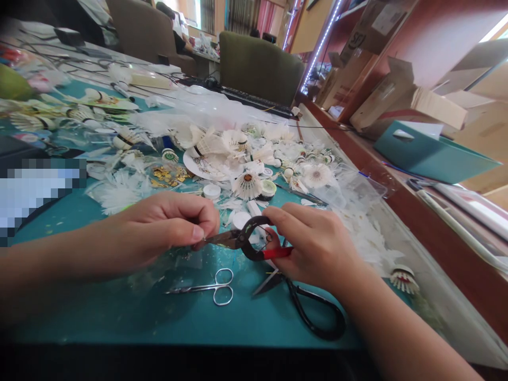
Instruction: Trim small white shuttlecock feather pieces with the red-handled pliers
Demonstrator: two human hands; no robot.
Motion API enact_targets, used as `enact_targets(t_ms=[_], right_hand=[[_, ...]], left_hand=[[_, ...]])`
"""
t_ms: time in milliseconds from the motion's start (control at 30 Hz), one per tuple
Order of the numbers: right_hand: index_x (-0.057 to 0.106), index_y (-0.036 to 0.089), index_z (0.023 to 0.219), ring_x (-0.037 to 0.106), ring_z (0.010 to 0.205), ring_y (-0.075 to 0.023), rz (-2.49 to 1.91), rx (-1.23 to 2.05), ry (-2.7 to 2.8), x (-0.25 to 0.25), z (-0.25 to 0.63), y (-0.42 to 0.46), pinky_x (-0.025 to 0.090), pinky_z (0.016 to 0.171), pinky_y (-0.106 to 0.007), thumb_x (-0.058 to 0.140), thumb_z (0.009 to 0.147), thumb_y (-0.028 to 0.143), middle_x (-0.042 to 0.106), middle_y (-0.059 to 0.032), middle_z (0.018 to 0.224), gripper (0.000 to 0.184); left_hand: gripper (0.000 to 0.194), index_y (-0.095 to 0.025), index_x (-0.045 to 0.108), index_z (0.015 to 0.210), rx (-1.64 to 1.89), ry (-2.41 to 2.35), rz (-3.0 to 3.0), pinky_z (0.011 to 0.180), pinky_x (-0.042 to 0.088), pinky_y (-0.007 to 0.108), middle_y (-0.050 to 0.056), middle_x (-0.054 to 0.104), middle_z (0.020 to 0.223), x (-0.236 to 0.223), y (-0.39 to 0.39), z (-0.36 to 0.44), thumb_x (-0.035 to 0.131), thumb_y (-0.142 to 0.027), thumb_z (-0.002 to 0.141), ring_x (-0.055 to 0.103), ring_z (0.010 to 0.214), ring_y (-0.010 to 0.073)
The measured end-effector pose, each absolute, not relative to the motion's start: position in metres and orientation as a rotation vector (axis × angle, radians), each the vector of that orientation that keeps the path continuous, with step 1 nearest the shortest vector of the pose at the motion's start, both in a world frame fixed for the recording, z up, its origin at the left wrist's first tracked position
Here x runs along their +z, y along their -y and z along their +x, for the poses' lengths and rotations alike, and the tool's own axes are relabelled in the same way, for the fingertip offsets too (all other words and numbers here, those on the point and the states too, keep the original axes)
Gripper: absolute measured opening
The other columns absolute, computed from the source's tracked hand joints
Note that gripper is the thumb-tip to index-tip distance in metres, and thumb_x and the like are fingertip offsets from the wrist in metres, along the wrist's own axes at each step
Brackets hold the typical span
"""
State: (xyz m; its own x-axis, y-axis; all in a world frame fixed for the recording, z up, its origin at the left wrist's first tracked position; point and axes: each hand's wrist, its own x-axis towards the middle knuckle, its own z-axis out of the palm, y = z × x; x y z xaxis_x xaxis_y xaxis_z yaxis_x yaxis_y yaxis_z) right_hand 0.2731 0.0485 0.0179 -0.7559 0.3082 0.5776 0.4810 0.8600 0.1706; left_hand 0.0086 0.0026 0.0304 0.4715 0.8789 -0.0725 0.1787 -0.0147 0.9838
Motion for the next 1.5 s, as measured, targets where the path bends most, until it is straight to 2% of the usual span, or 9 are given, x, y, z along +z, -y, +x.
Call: enact_targets(t_ms=[833,1167,1500], right_hand=[[0.067,0.02,0.11,0.064,0.061,-0.0138,-0.565,-0.366,2.518,0.0162,0.276,-0.0498,0.042,0.053,-0.029,0.065,0.091,0.017,0.072,-0.0011,0.08,0.019],[0.067,0.019,0.111,0.063,0.06,-0.0142,-0.548,-0.319,2.524,0.0159,0.2764,-0.05,0.042,0.052,-0.03,0.065,0.09,0.015,0.07,-0.0011,0.078,0.022],[0.068,0.019,0.108,0.062,0.06,-0.0147,-0.551,-0.271,2.521,0.0166,0.2728,-0.0502,0.043,0.053,-0.03,0.064,0.09,0.014,0.07,-0.0017,0.078,0.019]], left_hand=[[0.016,-0.021,0.05,0.063,0.646,-1.006,1.46,0.054,0.022,0.031,-0.004,0.042,0.061,0.0289,-0.0025,0.0086,0.055,-0.028,0.076,0.034,0.06,0.0129],[0.016,-0.02,0.054,0.063,0.744,-0.921,1.462,0.061,0.035,0.028,-0.005,0.053,0.066,0.0287,-0.004,0.0086,0.054,-0.022,0.079,0.045,0.065,0.0124],[0.017,-0.022,0.051,0.069,0.717,-0.956,1.484,0.059,0.033,0.03,-0.004,0.051,0.07,0.0264,-0.0028,0.0066,0.052,-0.026,0.085,0.044,0.065,0.014]])
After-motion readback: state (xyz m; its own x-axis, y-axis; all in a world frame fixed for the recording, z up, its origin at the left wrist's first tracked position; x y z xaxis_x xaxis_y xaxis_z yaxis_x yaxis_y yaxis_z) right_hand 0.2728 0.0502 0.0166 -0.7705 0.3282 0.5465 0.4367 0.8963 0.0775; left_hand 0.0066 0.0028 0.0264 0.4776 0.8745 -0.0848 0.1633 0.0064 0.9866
